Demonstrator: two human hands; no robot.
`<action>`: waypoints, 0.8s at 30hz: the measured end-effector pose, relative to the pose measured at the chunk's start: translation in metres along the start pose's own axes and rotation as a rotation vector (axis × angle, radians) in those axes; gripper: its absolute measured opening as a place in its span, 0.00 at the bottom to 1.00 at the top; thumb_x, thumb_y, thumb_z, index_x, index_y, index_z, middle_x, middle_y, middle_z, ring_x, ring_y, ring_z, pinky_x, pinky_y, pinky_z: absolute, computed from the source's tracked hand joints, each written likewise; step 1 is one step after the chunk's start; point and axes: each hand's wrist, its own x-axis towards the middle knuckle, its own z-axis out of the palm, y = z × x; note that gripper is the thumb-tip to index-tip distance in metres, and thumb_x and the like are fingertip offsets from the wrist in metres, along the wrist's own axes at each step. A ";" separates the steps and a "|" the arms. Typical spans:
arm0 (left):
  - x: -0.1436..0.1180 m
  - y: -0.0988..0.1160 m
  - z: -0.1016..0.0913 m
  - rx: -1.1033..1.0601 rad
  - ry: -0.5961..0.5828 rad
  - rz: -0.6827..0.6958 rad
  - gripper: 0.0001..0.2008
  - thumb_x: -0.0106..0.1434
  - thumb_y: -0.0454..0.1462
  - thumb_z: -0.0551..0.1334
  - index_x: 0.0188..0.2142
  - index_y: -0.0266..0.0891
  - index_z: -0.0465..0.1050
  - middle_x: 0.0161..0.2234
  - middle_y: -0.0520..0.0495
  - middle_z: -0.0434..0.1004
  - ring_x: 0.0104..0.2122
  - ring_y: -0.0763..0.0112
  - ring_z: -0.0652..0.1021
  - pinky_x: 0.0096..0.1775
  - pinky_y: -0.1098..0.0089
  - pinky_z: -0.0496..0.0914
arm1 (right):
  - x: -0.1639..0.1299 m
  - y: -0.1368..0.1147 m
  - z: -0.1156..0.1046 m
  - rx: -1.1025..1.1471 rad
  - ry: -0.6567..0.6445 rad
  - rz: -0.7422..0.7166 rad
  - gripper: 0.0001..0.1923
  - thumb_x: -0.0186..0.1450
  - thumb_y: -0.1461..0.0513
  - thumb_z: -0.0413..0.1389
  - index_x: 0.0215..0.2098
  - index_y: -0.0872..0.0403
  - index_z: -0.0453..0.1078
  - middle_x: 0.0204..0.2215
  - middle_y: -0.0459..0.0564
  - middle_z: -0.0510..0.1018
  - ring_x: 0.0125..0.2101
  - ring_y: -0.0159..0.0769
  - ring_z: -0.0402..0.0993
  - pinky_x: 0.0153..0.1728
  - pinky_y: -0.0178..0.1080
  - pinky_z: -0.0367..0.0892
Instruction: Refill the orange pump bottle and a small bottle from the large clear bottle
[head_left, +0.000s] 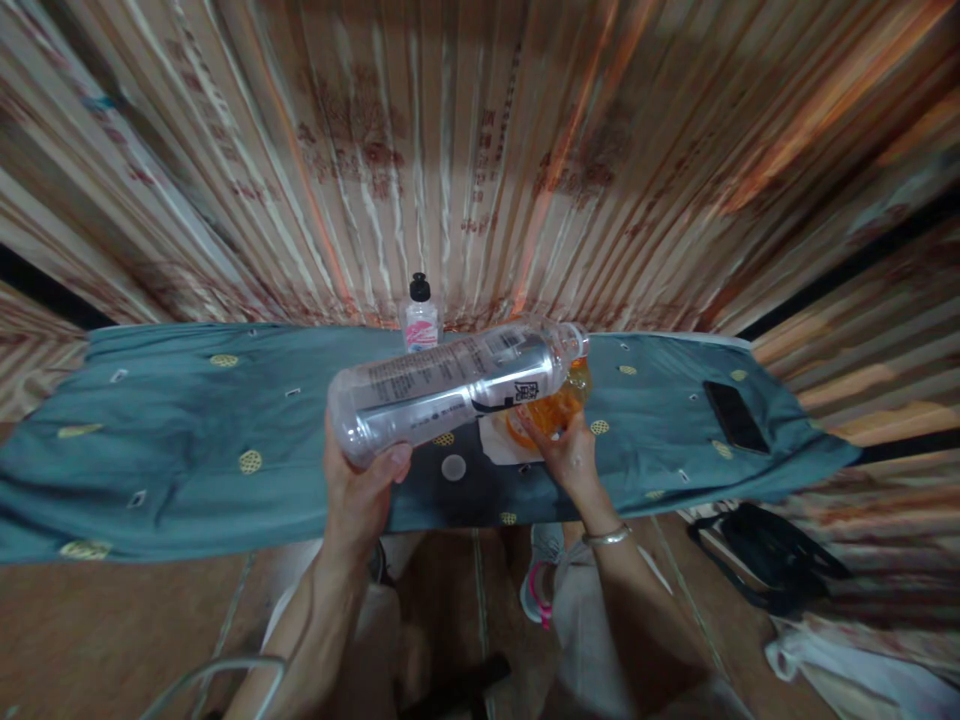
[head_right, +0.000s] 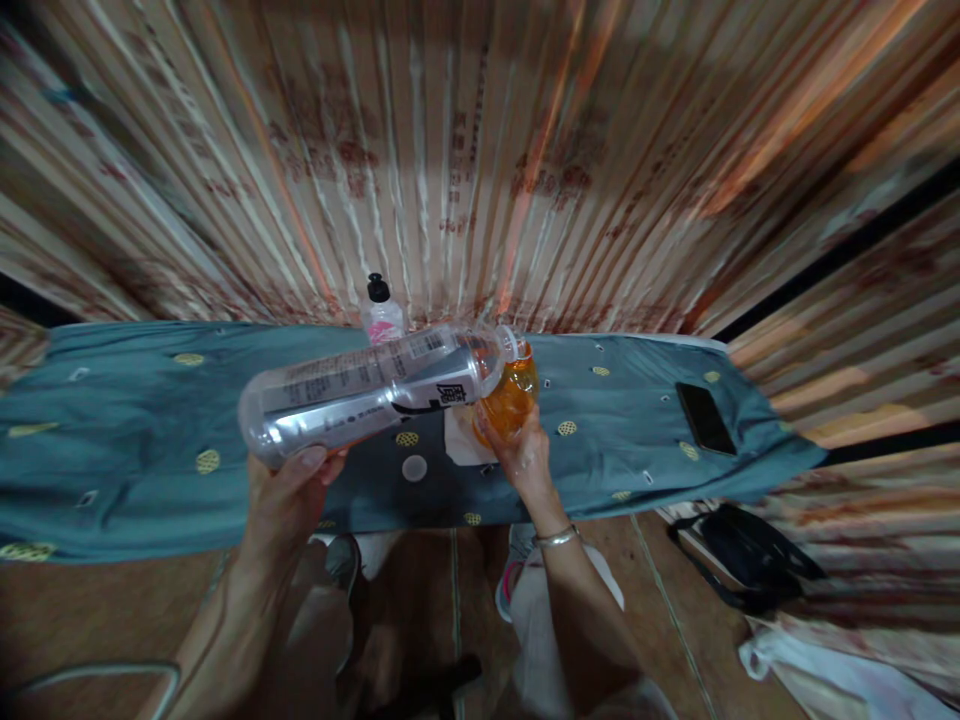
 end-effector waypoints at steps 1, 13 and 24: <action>0.000 0.000 0.000 0.002 0.001 -0.002 0.40 0.39 0.41 0.82 0.53 0.43 0.76 0.29 0.55 0.77 0.19 0.78 0.68 0.20 0.75 0.60 | 0.000 0.000 0.000 0.002 0.000 -0.005 0.41 0.57 0.36 0.64 0.55 0.55 0.71 0.43 0.62 0.87 0.42 0.55 0.86 0.41 0.50 0.80; 0.000 -0.001 -0.001 0.001 0.012 0.004 0.35 0.40 0.39 0.81 0.50 0.44 0.76 0.29 0.55 0.76 0.20 0.78 0.69 0.20 0.77 0.60 | 0.002 0.000 -0.001 -0.025 -0.057 0.055 0.40 0.55 0.38 0.65 0.53 0.56 0.69 0.41 0.63 0.86 0.41 0.58 0.85 0.39 0.51 0.79; 0.001 -0.006 0.000 -0.020 0.021 0.016 0.37 0.39 0.41 0.82 0.49 0.43 0.76 0.31 0.54 0.76 0.21 0.78 0.70 0.19 0.77 0.60 | 0.003 0.001 -0.001 -0.005 -0.035 0.039 0.44 0.54 0.36 0.65 0.55 0.57 0.69 0.45 0.66 0.86 0.43 0.59 0.85 0.41 0.51 0.78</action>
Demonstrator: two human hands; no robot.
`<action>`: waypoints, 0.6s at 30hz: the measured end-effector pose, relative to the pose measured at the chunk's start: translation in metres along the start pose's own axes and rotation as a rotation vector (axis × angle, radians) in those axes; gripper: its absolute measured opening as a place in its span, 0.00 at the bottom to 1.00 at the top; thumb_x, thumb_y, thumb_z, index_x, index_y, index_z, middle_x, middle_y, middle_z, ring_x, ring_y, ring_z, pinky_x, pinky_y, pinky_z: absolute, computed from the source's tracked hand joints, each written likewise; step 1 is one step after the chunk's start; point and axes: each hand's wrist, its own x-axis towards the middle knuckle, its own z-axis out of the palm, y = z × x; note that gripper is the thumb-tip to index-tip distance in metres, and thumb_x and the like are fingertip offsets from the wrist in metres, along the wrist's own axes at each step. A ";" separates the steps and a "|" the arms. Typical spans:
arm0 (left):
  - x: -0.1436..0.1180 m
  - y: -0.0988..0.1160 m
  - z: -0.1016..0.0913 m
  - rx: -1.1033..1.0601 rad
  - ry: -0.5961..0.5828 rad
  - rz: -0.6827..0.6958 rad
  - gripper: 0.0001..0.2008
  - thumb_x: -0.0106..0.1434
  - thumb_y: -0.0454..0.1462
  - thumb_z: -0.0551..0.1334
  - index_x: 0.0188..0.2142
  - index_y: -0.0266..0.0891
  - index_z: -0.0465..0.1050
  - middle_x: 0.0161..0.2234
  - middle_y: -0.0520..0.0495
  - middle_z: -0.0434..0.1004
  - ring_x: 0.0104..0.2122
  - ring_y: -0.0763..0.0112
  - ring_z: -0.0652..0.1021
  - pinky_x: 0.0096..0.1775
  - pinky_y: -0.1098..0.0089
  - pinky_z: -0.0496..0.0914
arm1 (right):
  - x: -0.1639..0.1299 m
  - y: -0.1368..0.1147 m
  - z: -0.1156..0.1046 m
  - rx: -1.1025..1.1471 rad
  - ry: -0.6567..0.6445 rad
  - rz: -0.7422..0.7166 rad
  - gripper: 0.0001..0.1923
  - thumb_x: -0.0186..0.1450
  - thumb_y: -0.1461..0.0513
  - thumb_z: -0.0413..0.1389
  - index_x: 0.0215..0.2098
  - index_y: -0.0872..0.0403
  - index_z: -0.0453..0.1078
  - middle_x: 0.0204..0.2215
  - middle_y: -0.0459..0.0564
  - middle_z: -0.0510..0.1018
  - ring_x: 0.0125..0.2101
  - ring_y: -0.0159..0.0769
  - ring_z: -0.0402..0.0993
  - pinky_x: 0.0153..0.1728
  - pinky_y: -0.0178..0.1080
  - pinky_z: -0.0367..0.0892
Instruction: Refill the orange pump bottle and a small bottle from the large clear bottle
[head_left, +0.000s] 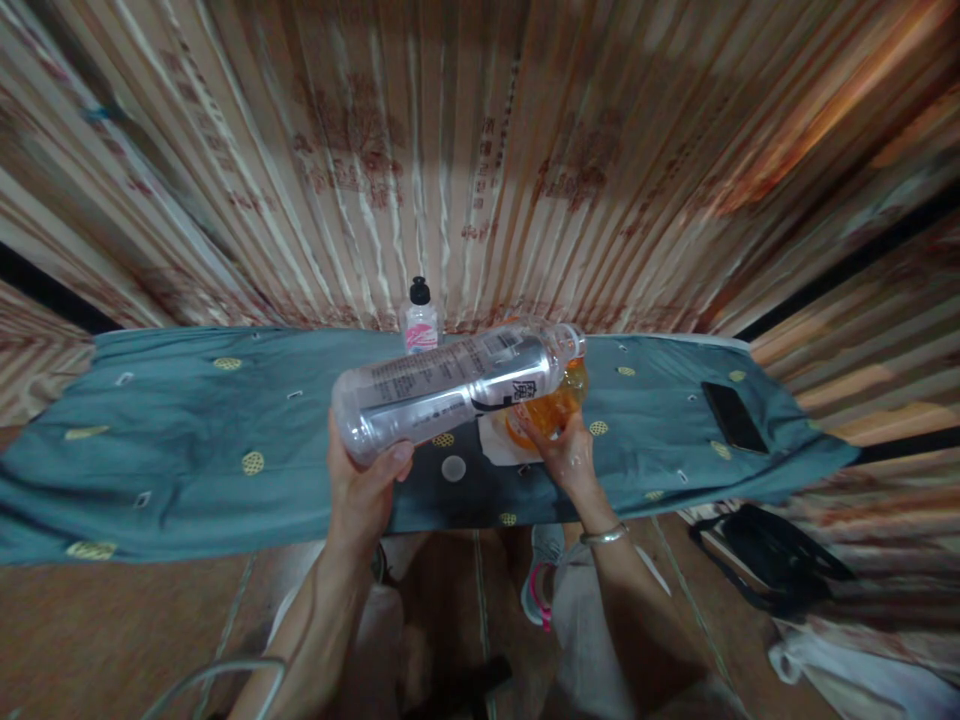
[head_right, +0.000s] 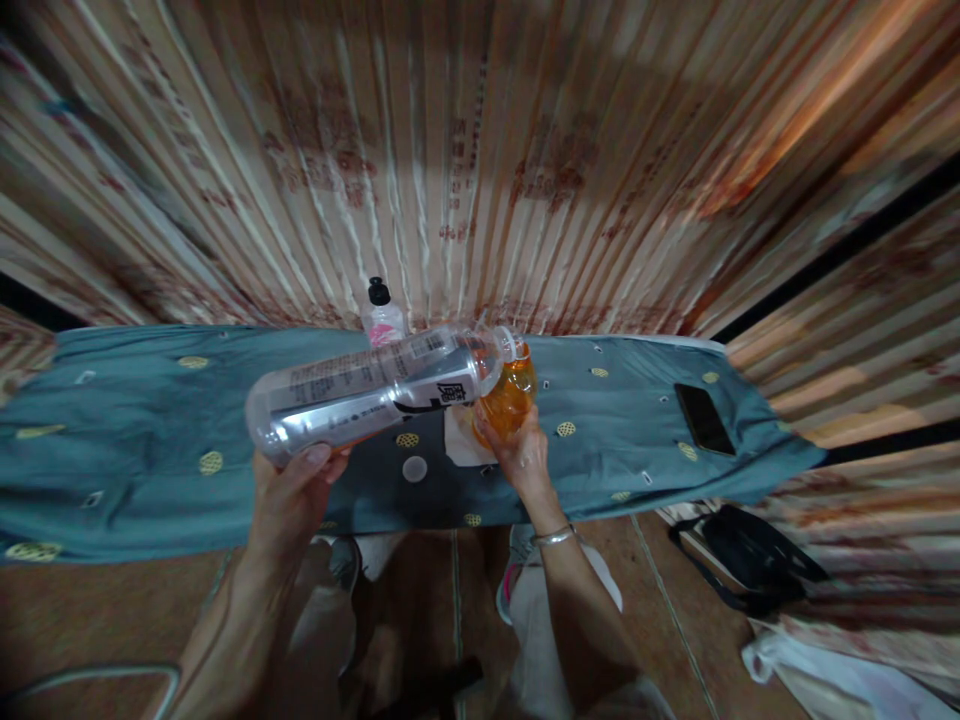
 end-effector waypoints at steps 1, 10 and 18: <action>0.000 0.000 0.000 -0.001 -0.002 0.004 0.38 0.39 0.41 0.82 0.51 0.43 0.76 0.31 0.54 0.77 0.21 0.78 0.70 0.19 0.77 0.59 | 0.000 0.001 0.000 0.008 0.001 -0.008 0.44 0.54 0.36 0.65 0.56 0.57 0.69 0.45 0.66 0.86 0.43 0.59 0.86 0.41 0.51 0.78; 0.002 -0.005 -0.003 -0.021 -0.037 0.035 0.35 0.41 0.41 0.83 0.49 0.42 0.77 0.29 0.54 0.77 0.20 0.79 0.69 0.18 0.78 0.59 | -0.001 0.000 0.001 0.084 -0.021 -0.028 0.51 0.54 0.38 0.67 0.64 0.59 0.62 0.49 0.69 0.84 0.49 0.65 0.84 0.46 0.58 0.79; 0.001 -0.005 -0.003 -0.017 -0.033 0.028 0.30 0.43 0.39 0.81 0.44 0.42 0.73 0.29 0.55 0.78 0.20 0.79 0.69 0.19 0.79 0.60 | -0.003 -0.003 0.001 0.106 -0.015 -0.002 0.52 0.55 0.37 0.66 0.66 0.58 0.61 0.50 0.68 0.85 0.46 0.63 0.85 0.45 0.57 0.79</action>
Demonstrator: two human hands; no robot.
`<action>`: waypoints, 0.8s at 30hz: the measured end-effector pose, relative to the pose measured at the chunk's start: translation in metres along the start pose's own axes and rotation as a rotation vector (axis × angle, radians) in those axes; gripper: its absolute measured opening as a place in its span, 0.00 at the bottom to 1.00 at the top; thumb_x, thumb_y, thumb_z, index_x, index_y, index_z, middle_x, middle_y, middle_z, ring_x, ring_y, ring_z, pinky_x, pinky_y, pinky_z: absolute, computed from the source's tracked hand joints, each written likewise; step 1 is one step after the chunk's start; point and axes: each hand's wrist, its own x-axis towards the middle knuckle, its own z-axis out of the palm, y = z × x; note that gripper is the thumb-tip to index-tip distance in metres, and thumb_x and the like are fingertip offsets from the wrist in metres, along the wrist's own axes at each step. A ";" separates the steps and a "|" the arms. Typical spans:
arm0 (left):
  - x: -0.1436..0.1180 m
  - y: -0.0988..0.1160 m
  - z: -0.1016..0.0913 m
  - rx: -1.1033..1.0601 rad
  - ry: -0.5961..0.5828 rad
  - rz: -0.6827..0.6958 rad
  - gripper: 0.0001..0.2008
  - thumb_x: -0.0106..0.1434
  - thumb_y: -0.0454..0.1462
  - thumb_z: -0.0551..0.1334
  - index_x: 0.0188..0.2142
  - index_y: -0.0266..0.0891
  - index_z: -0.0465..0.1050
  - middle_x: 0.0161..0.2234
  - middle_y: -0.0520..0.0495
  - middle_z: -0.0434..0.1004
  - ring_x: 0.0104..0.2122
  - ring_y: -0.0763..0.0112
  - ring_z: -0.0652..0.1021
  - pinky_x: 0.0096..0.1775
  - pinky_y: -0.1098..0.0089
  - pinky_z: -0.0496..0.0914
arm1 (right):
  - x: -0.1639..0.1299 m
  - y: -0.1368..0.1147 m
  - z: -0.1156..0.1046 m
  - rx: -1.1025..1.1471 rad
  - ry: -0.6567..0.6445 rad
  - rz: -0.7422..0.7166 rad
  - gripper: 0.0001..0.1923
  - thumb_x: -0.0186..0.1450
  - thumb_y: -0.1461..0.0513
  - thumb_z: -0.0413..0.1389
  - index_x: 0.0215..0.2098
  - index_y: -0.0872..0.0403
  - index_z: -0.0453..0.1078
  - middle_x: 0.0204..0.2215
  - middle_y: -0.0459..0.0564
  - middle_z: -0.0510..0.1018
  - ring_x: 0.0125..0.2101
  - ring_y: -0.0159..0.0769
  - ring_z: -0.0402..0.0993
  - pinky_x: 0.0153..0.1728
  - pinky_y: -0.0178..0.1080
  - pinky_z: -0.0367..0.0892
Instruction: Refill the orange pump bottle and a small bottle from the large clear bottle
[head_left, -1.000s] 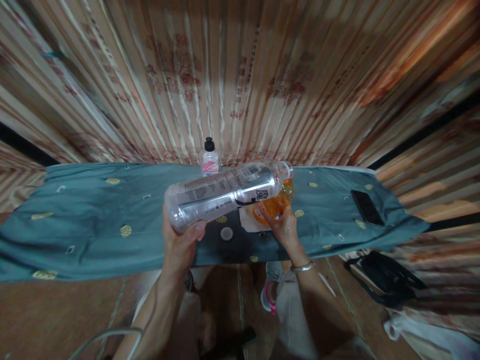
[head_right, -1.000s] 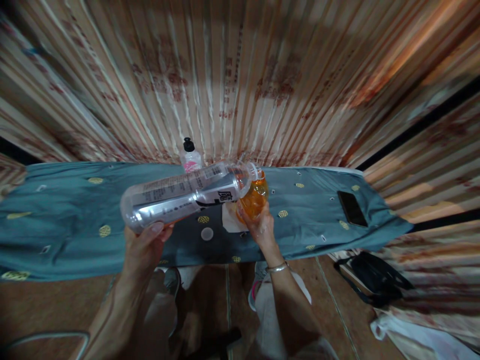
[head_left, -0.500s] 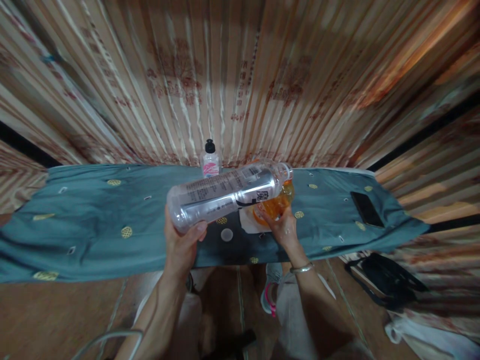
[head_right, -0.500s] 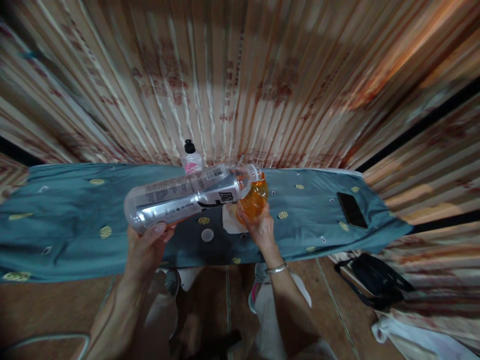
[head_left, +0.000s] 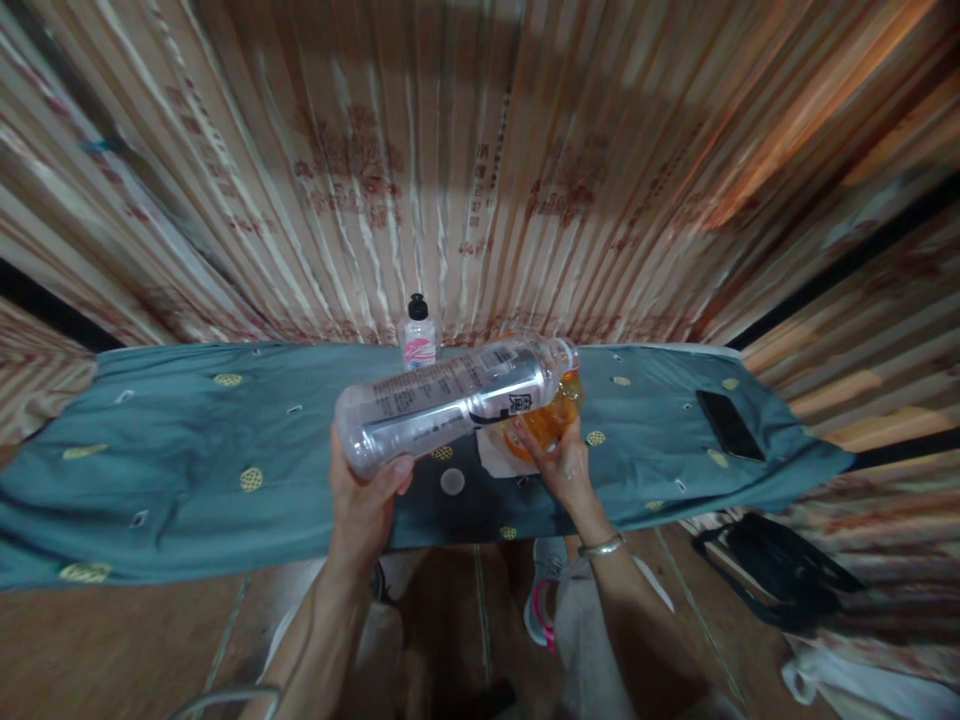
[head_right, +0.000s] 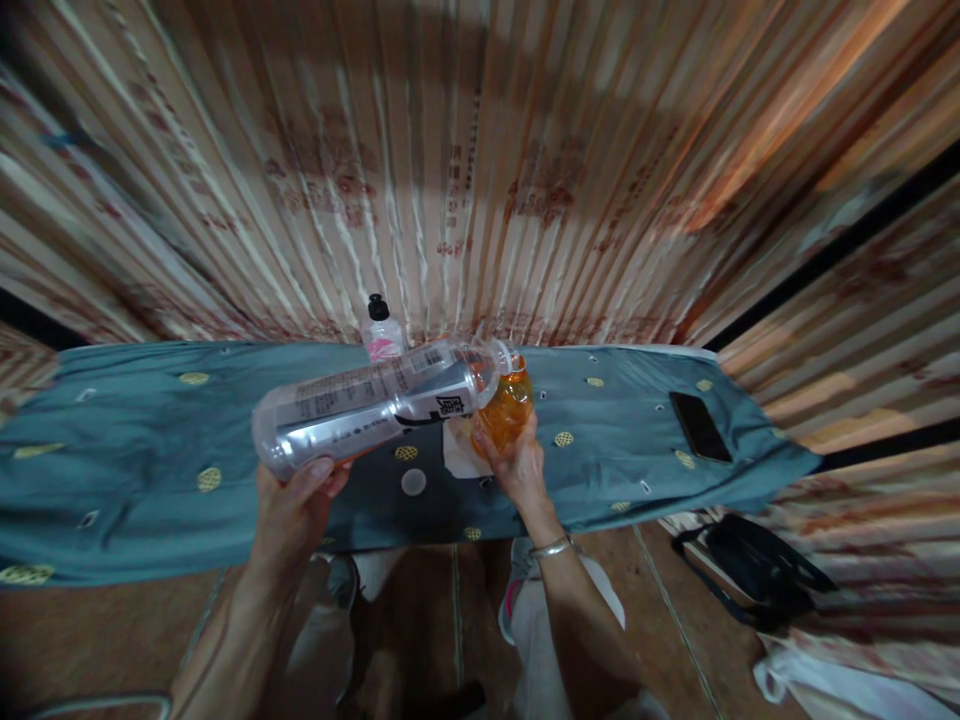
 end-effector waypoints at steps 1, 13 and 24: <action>0.000 0.001 0.000 0.007 0.001 -0.005 0.30 0.43 0.39 0.81 0.44 0.43 0.73 0.29 0.55 0.78 0.20 0.79 0.69 0.19 0.79 0.61 | 0.000 0.000 0.000 0.004 0.002 -0.002 0.52 0.55 0.36 0.66 0.66 0.58 0.62 0.50 0.68 0.85 0.46 0.63 0.85 0.45 0.56 0.79; 0.001 0.000 -0.001 0.026 0.004 -0.003 0.33 0.42 0.40 0.81 0.49 0.44 0.76 0.30 0.53 0.77 0.21 0.77 0.70 0.19 0.78 0.60 | -0.002 -0.002 0.001 0.046 0.006 -0.087 0.53 0.59 0.34 0.62 0.69 0.61 0.60 0.53 0.71 0.83 0.50 0.62 0.85 0.47 0.56 0.80; -0.001 0.003 0.002 0.031 0.026 -0.033 0.35 0.41 0.40 0.81 0.50 0.43 0.76 0.30 0.53 0.77 0.21 0.77 0.70 0.19 0.78 0.60 | -0.001 0.000 0.002 0.031 0.006 -0.054 0.43 0.60 0.38 0.63 0.62 0.57 0.66 0.51 0.68 0.84 0.48 0.60 0.86 0.46 0.54 0.81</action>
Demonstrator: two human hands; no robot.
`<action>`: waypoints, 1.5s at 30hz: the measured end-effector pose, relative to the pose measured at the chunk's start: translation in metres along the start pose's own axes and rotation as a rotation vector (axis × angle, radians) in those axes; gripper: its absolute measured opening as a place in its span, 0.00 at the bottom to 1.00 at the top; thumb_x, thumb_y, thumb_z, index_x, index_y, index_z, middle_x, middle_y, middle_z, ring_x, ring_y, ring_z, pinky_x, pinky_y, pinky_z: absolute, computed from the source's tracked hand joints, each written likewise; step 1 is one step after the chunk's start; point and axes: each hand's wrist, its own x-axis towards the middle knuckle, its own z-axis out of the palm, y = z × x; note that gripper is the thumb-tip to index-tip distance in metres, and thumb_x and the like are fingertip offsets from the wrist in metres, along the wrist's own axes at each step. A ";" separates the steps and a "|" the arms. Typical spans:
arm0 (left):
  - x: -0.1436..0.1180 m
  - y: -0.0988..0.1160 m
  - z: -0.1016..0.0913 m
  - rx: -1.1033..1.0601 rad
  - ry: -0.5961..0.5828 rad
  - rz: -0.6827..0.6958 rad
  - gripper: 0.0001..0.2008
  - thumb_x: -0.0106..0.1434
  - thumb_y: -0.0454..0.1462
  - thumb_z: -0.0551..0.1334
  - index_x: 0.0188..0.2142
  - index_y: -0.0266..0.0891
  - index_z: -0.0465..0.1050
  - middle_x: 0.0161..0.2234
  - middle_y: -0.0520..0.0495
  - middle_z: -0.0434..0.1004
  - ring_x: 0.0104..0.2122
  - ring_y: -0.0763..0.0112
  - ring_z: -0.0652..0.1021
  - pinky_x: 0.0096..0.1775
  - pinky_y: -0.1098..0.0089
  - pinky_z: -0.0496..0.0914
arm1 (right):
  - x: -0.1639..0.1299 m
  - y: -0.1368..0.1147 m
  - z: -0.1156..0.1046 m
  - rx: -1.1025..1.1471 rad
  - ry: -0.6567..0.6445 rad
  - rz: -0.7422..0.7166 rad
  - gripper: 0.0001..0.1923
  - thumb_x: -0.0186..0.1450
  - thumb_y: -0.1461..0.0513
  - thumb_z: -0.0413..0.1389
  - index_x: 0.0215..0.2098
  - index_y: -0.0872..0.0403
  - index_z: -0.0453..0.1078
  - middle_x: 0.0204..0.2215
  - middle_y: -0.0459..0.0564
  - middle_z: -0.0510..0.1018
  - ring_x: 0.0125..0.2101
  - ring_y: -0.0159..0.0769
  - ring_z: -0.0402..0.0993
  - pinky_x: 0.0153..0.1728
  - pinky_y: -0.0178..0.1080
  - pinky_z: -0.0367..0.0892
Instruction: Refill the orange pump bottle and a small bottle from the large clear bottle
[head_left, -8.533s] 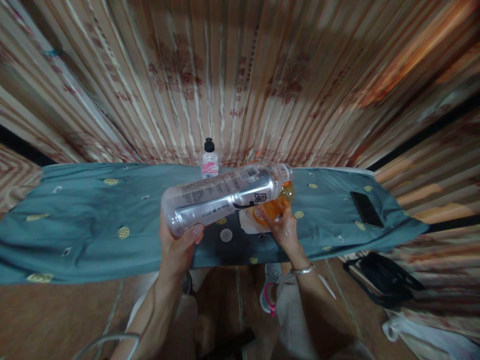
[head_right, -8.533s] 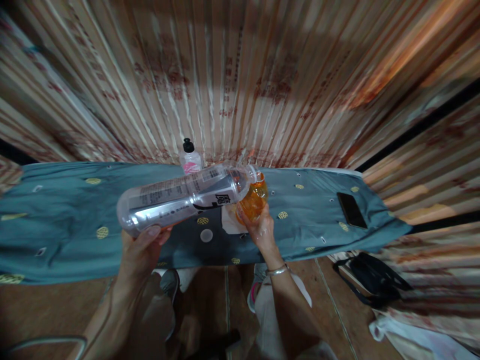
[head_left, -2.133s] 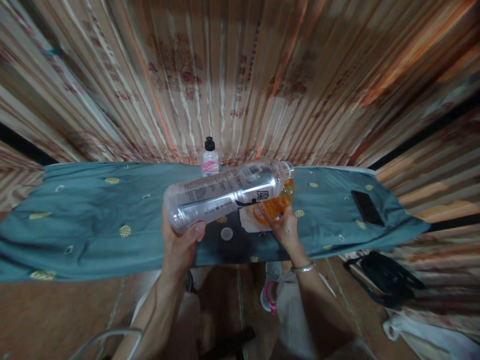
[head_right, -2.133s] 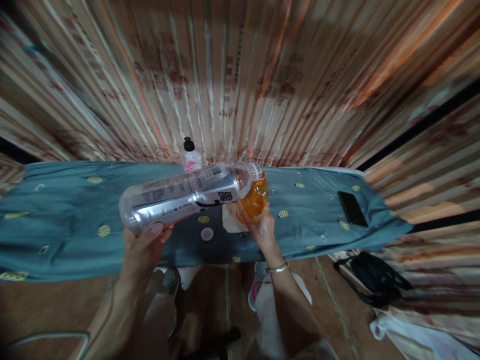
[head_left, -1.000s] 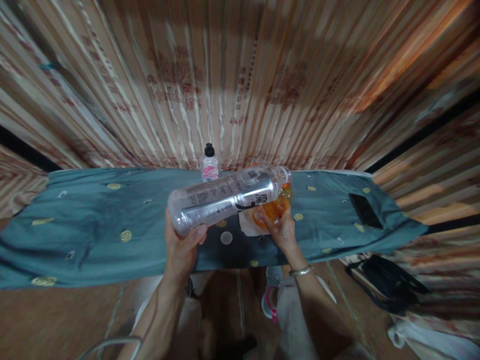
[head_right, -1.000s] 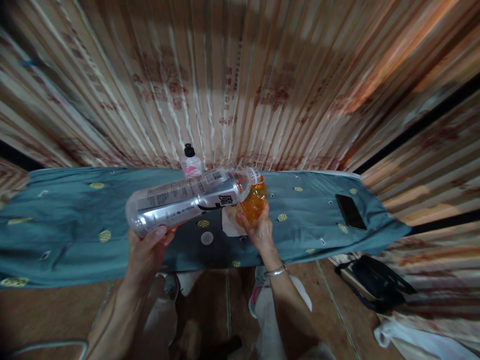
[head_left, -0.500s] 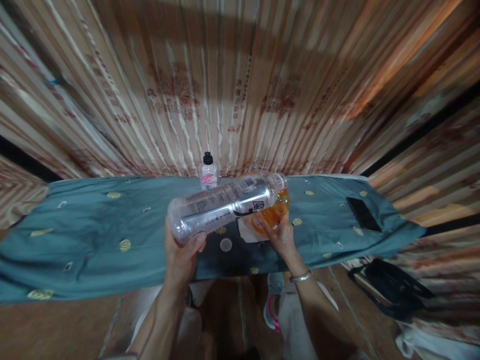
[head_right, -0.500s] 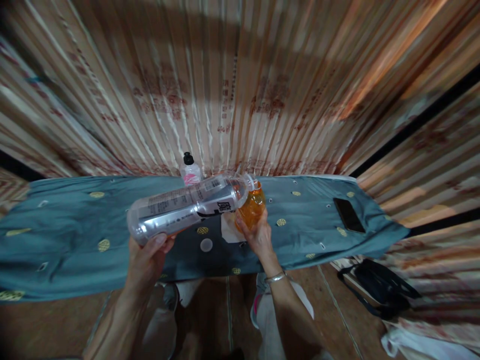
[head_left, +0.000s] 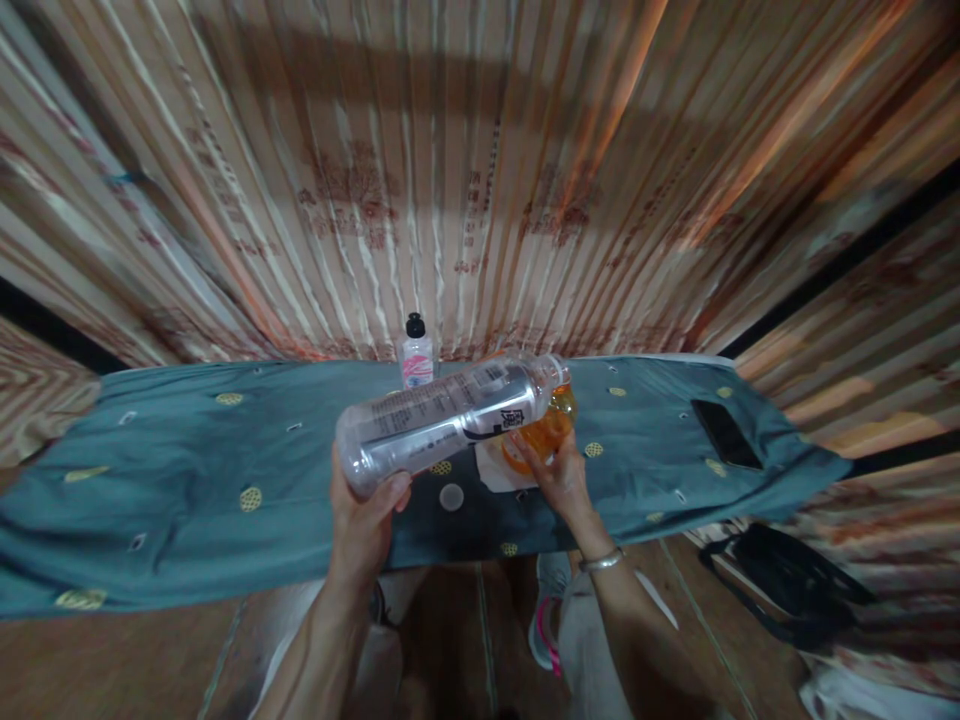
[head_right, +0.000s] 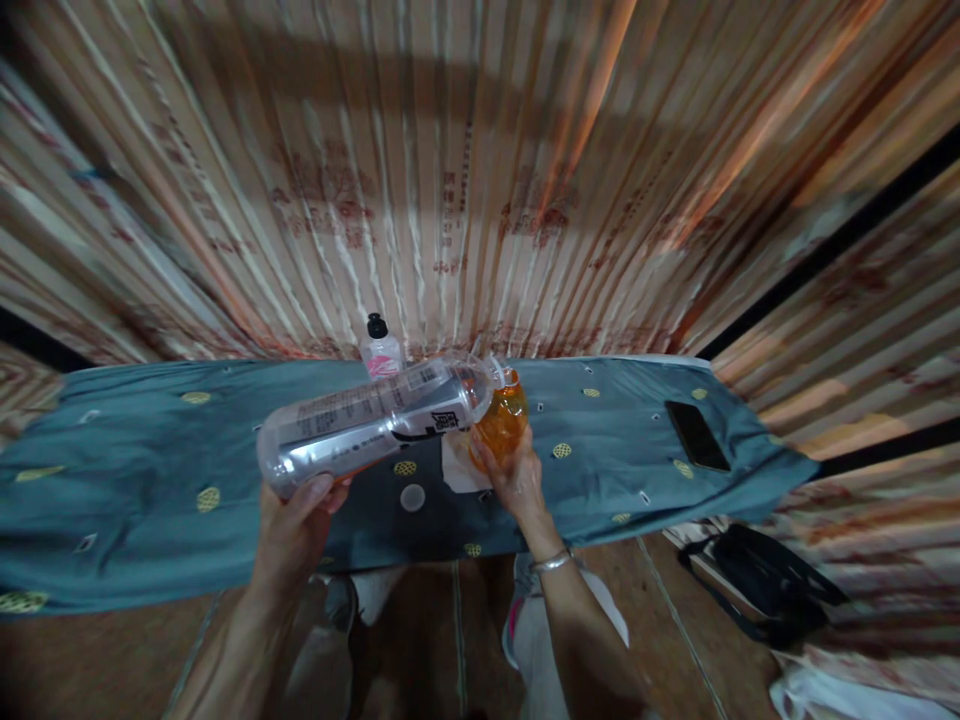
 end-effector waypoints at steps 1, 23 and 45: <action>0.000 0.000 0.000 0.004 0.003 -0.004 0.35 0.41 0.40 0.81 0.50 0.43 0.76 0.30 0.53 0.77 0.21 0.77 0.70 0.20 0.78 0.61 | 0.000 0.000 0.000 -0.004 -0.003 0.005 0.43 0.60 0.38 0.63 0.62 0.57 0.66 0.51 0.68 0.84 0.48 0.60 0.86 0.46 0.54 0.81; 0.000 -0.001 -0.006 0.019 -0.013 -0.001 0.36 0.43 0.41 0.81 0.53 0.46 0.76 0.29 0.55 0.77 0.21 0.78 0.69 0.20 0.77 0.61 | 0.000 -0.004 0.000 -0.006 0.001 0.041 0.47 0.58 0.36 0.63 0.62 0.60 0.66 0.49 0.69 0.85 0.46 0.61 0.86 0.44 0.55 0.81; -0.001 0.000 -0.004 -0.008 0.007 -0.028 0.34 0.40 0.41 0.82 0.47 0.44 0.75 0.30 0.54 0.77 0.21 0.78 0.69 0.20 0.77 0.61 | -0.001 0.003 -0.001 -0.063 0.006 -0.048 0.43 0.62 0.36 0.60 0.61 0.58 0.66 0.45 0.67 0.85 0.46 0.61 0.85 0.46 0.56 0.79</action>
